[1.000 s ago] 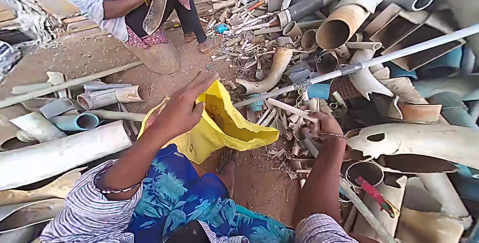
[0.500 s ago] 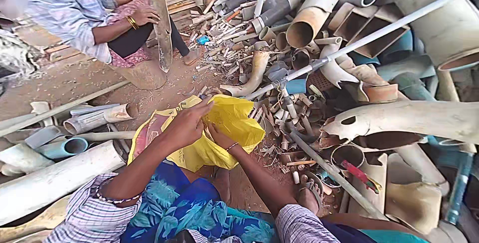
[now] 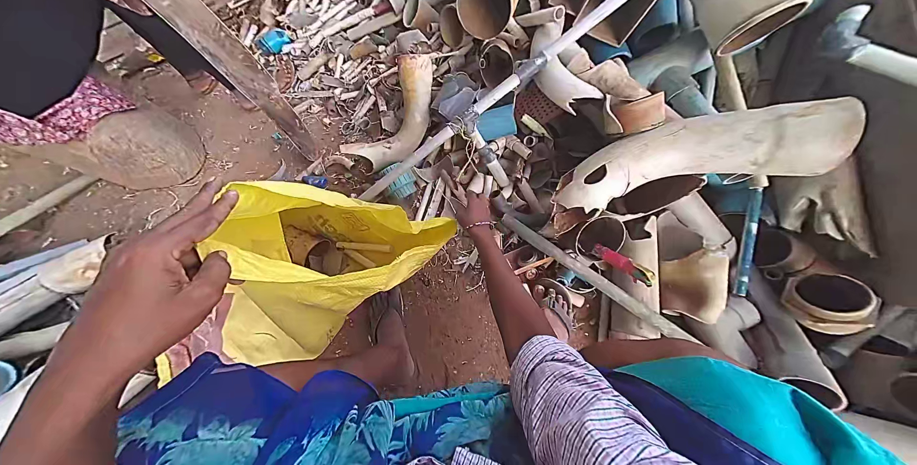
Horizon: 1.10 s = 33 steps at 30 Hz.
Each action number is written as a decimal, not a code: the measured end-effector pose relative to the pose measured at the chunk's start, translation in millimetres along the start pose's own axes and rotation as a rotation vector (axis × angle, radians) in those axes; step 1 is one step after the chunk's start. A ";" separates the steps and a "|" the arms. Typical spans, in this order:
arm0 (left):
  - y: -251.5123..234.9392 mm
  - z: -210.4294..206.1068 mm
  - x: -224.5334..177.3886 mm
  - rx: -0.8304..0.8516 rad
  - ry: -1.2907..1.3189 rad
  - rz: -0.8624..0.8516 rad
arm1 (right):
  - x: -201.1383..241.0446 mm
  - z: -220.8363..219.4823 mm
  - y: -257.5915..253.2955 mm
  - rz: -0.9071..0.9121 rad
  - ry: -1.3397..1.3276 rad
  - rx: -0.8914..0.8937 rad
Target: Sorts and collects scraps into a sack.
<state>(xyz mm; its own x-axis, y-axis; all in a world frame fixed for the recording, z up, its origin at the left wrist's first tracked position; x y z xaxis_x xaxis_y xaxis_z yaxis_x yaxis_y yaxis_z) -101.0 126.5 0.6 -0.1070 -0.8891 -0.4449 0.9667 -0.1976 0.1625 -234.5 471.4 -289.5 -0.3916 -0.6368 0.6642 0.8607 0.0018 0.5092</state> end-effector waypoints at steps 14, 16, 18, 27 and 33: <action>-4.6 -3.1 10.0 0.100 -0.065 0.000 | -41.0 -32.1 -51.2 -0.222 0.389 0.157; -0.4 -1.6 13.7 0.066 -0.075 -0.007 | -45.3 -40.2 -50.7 -0.208 0.425 0.129; 2.5 -0.2 16.2 0.069 -0.080 -0.002 | -39.2 -45.4 -46.7 -0.177 0.504 0.142; 4.4 -4.2 9.3 0.045 -0.083 -0.015 | -50.1 -25.8 -45.5 -0.163 0.604 0.180; 2.7 -4.7 -4.8 0.024 -0.147 -0.077 | -44.6 -14.9 -39.9 -0.192 0.531 0.250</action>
<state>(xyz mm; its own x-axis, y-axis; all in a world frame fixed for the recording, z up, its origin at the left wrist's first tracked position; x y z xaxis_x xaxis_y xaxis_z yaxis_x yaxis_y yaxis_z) -96.8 132.1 -1.0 -0.2156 -0.9213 -0.3236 0.9485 -0.2763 0.1547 -246.5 488.3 -347.6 -0.2612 -0.9406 0.2169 0.6631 -0.0116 0.7484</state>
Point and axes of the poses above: each hand's wrist, its own y-axis away from the middle knuckle, its own z-axis out of the back of the hand, x = y × z, the point moved 8 cm from there along -y, towards the middle knuckle, and after that the axes turned 13 degrees about x, right-handed, at the moved point
